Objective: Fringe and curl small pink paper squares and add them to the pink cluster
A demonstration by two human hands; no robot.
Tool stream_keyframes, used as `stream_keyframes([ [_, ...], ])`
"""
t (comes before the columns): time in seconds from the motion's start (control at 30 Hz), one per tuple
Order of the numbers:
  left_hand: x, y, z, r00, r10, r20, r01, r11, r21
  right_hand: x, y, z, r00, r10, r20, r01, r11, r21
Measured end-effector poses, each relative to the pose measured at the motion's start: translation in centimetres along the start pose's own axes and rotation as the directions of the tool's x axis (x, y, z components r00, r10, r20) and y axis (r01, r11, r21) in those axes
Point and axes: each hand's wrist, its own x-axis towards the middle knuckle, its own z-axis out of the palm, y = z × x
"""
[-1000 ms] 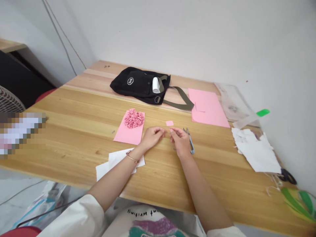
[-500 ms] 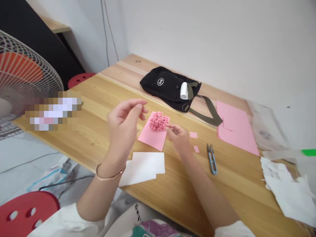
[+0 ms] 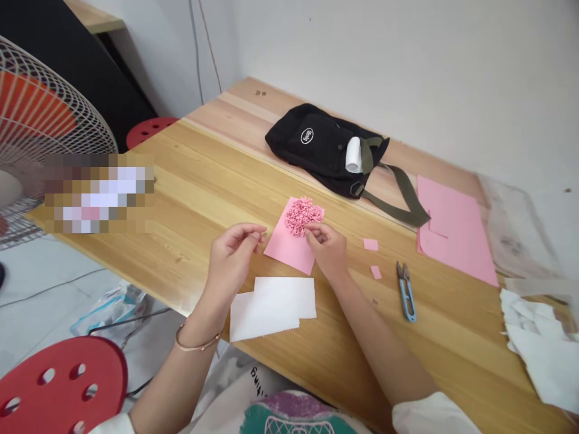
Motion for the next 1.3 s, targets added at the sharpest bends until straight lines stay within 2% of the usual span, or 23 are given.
stream_keyframes([
  [0.13,0.4,-1.5,0.4,0.996,0.045,0.073,-0.056,0.985,0.161,-1.1,0.0,-0.6,0.998,-0.039,-0.041,0.036,0.997,-0.065],
  [0.23,0.6,-2.7,1.0,0.974,0.097,0.204,-0.159,0.936,0.315,-1.7,0.3,-0.5,0.992,-0.120,0.036,0.125,0.975,-0.185],
  [0.3,0.7,-3.2,1.4,0.957,0.107,0.269,-0.203,0.910,0.361,-1.9,0.4,-0.1,0.981,-0.176,0.079,0.191,0.935,-0.298],
  [0.43,0.7,-3.4,2.1,0.939,0.113,0.326,-0.247,0.880,0.406,-1.7,0.2,0.5,0.970,-0.236,0.065,0.237,0.843,-0.484],
  [0.67,0.7,-3.6,2.7,0.939,0.104,0.328,-0.248,0.866,0.435,-1.0,-1.1,0.8,0.980,-0.110,0.165,0.194,0.706,-0.681],
  [0.8,0.7,-4.0,2.6,0.942,0.104,0.319,-0.242,0.869,0.431,-0.8,-1.5,1.0,0.976,-0.103,0.191,0.211,0.656,-0.725],
  [1.3,0.7,-4.7,2.5,0.953,0.140,0.268,-0.238,0.895,0.378,-0.3,-0.8,1.0,0.990,-0.118,0.077,0.139,0.716,-0.684],
])
